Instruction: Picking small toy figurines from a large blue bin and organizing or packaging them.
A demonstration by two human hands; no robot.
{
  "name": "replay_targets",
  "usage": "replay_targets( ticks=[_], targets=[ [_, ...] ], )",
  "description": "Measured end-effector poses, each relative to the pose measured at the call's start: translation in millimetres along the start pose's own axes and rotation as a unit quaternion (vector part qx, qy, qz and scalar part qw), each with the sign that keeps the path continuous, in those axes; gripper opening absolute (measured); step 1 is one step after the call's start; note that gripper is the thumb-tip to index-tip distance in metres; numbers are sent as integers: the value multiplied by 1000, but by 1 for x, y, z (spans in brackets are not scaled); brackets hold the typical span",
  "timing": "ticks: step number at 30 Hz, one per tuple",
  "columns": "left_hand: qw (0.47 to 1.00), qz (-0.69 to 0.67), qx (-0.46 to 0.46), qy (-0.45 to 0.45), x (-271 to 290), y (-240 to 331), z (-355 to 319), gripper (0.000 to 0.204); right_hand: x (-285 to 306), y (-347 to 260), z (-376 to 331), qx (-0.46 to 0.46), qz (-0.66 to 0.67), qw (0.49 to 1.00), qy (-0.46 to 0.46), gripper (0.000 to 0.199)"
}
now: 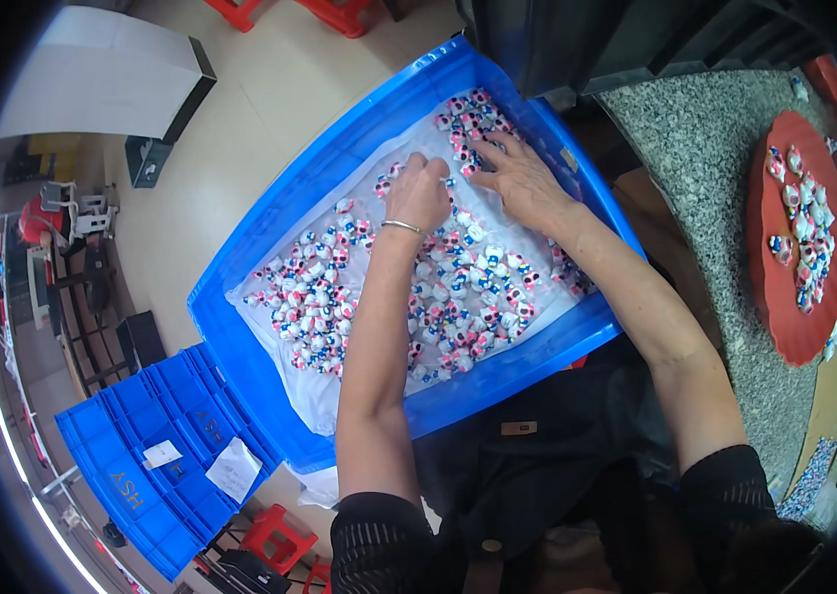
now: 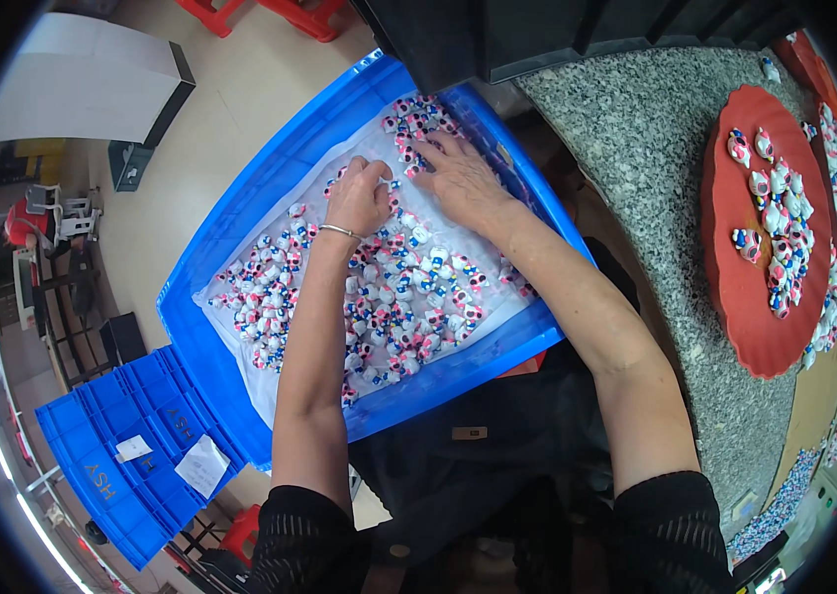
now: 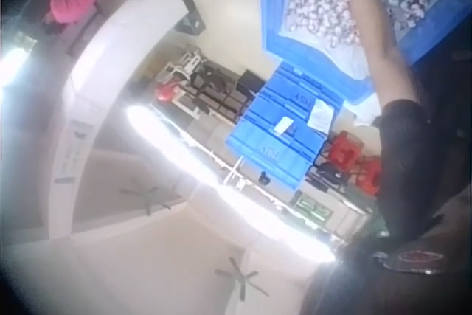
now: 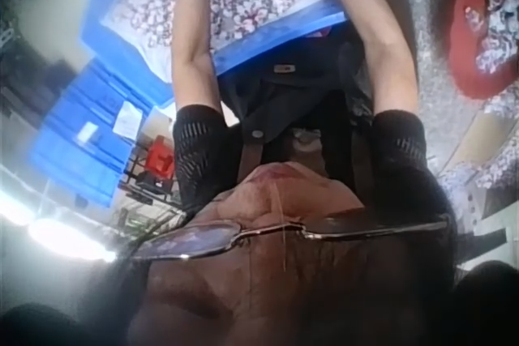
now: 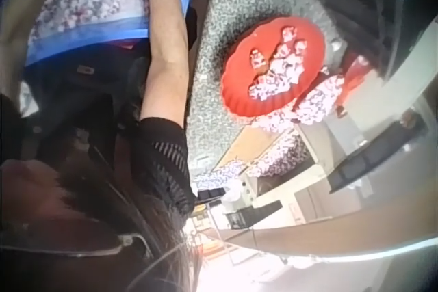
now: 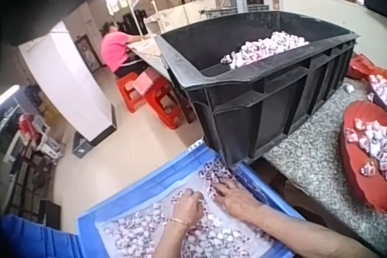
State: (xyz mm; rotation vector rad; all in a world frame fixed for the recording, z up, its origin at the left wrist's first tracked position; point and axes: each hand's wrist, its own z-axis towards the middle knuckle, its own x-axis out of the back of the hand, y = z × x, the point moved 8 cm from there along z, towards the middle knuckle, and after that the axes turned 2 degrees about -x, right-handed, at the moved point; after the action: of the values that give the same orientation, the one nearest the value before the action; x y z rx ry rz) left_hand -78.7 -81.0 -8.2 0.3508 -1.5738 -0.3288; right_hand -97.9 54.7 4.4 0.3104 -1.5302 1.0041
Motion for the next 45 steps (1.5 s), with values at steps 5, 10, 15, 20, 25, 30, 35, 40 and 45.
replay_targets(
  ticks=[5,10,15,20,25,30,35,40,45],
  targets=[
    [998,8,-52,-42,-9,1,3,19,3,1,-1,-14,27,999,13,38],
    [998,43,-26,-31,-3,7,10,17,1,4,-3,-2,-43,999,-26,28],
    [968,-247,30,12,-4,-7,-1,15,0,4,-7,-1,-64,998,-15,24],
    [900,-421,104,-45,-48,-21,-13,20,-2,0,-10,6,-48,999,-13,25],
    [954,-295,44,-1,-44,7,0,23,0,7,-15,12,-26,1000,8,25],
    [986,-146,0,78,-29,17,1,20,9,1,-15,-3,-16,1000,22,37],
    [980,-176,-8,87,-30,16,-2,15,0,5,-16,-17,-16,1000,6,36],
    [973,-186,83,111,-12,9,-2,30,-4,11,-19,-25,-29,999,-10,35],
    [987,-131,14,93,-30,-2,6,28,-2,7,-18,-15,-22,1000,-2,36]
  ],
)
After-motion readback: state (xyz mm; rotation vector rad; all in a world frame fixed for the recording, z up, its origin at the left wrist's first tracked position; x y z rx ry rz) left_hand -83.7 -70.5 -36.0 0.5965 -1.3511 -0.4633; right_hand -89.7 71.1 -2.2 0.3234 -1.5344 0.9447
